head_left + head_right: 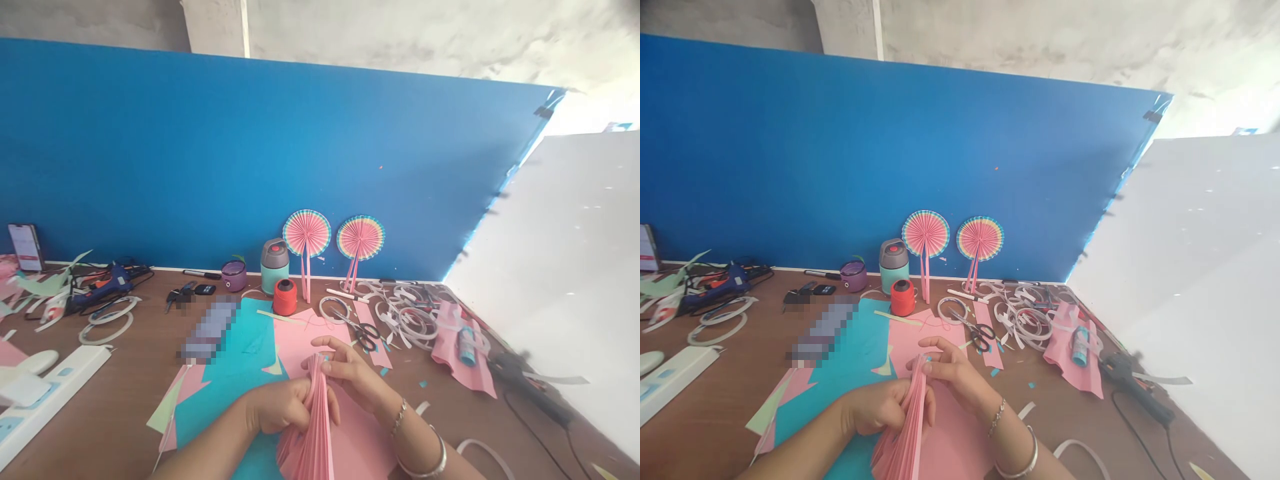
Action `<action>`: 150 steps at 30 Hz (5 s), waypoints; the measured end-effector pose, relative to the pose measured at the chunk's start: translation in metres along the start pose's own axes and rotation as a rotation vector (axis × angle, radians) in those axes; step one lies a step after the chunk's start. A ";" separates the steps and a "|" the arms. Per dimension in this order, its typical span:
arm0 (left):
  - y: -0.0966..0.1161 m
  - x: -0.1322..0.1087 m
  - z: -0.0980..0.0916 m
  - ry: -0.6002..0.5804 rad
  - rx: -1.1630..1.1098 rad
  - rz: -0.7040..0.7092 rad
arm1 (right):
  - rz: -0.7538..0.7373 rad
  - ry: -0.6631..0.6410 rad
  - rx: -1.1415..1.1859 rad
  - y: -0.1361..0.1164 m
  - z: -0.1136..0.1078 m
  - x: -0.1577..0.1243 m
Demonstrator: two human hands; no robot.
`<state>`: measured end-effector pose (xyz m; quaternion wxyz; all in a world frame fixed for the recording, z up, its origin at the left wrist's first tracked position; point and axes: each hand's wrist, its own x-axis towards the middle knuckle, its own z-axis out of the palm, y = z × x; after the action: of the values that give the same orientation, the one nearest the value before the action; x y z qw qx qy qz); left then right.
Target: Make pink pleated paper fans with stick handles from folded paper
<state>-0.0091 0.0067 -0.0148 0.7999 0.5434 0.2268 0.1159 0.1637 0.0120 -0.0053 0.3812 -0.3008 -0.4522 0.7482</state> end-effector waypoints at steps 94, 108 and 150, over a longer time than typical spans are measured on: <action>0.009 0.013 0.035 0.476 -0.158 0.393 | -0.415 0.303 -0.615 -0.004 0.004 -0.002; 0.005 0.015 0.028 0.371 -0.328 0.354 | -0.338 0.206 -0.478 -0.004 0.003 -0.005; 0.010 0.008 0.027 0.258 -0.322 0.224 | -0.119 0.015 0.134 -0.001 -0.025 0.003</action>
<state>0.0117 -0.0077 0.0002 0.8229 0.4111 0.2440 0.3071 0.1824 0.0257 -0.0148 0.4476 -0.2529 -0.4153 0.7505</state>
